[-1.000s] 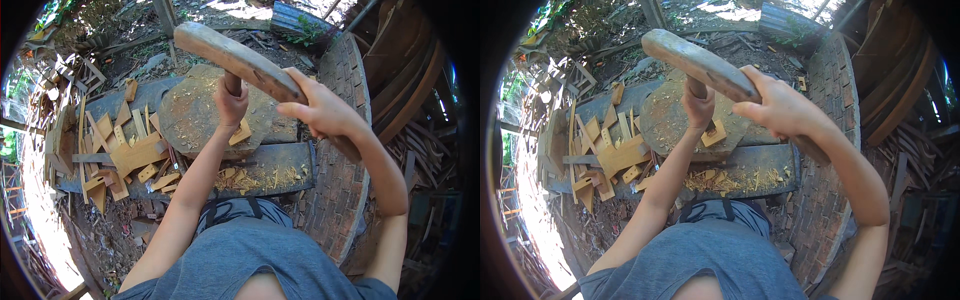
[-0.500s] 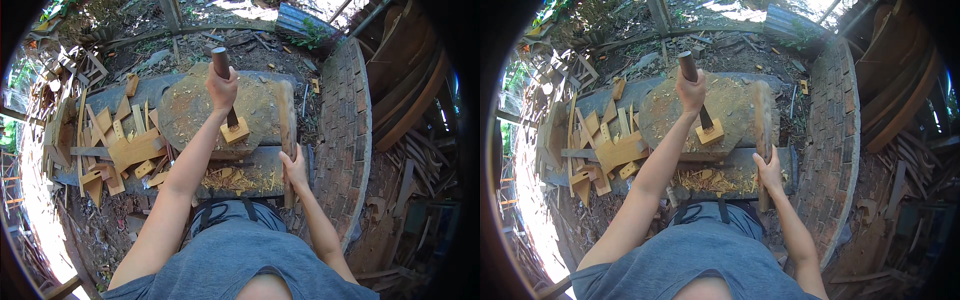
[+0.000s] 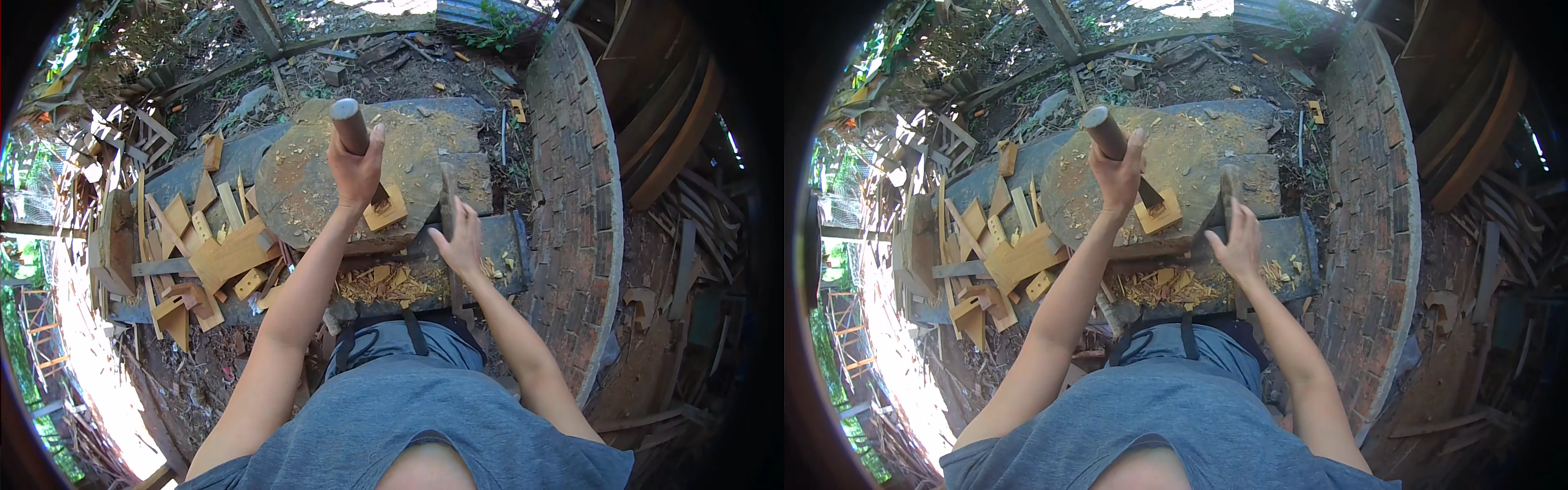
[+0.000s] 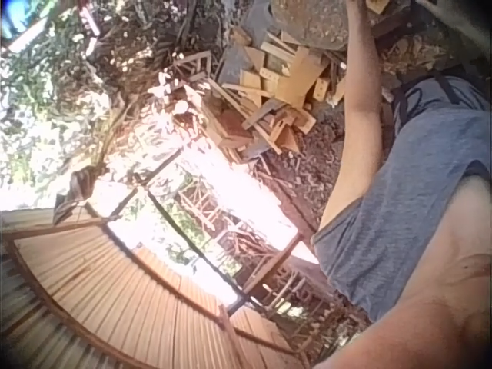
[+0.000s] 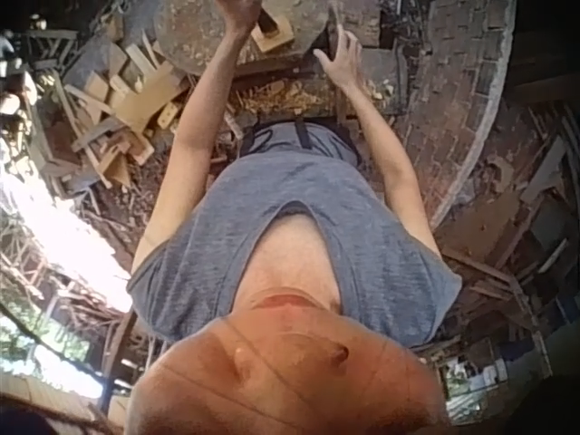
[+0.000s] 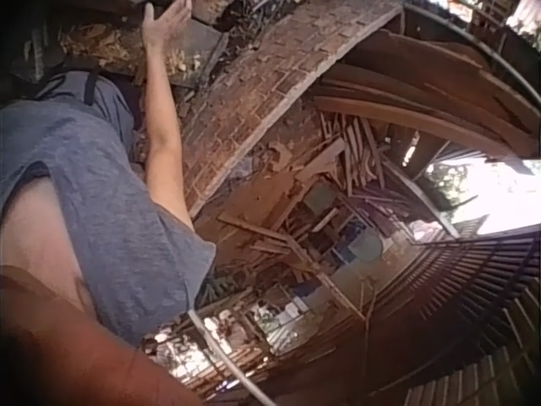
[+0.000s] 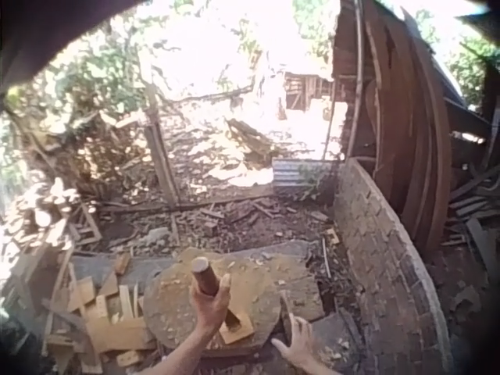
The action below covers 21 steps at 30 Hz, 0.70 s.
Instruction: The person carves a mortise into a wood block using a chisel and a mallet.
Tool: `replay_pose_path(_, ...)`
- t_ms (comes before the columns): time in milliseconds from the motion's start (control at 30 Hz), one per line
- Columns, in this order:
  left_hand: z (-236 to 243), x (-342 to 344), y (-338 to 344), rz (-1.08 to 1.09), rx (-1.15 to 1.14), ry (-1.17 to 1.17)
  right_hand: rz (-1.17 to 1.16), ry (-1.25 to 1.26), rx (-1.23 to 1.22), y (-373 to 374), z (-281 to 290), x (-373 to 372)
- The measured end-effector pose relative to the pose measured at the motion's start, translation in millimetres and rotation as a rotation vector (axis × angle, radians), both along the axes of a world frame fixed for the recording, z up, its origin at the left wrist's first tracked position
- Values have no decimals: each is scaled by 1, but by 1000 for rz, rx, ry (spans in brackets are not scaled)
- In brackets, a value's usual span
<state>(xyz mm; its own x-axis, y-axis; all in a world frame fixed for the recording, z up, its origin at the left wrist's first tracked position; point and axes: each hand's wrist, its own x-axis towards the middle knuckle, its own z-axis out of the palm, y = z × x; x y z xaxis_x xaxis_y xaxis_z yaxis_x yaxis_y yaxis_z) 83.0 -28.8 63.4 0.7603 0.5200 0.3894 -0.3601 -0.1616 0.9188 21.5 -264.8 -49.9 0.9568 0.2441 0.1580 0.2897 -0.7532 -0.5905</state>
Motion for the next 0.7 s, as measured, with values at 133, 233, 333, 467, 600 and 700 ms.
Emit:
replay_pose_path(133,3,5,-12,-27,44,1,425,-42,-50,46,47,38)
replay_pose_path(233,11,-3,-3,-203,-166,149,547,-61,-132,61,44,46)
replay_pose_path(333,12,-6,-5,-203,-127,134,546,-45,-111,65,43,51)
replay_pose_path(467,8,-29,-29,-55,-10,68,513,-54,-192,66,47,56)
replay_pose_path(600,4,-64,-47,25,121,-54,488,-51,-275,67,46,50)
replay_pose_path(700,0,-87,-53,-78,210,-97,459,-108,-156,65,31,50)
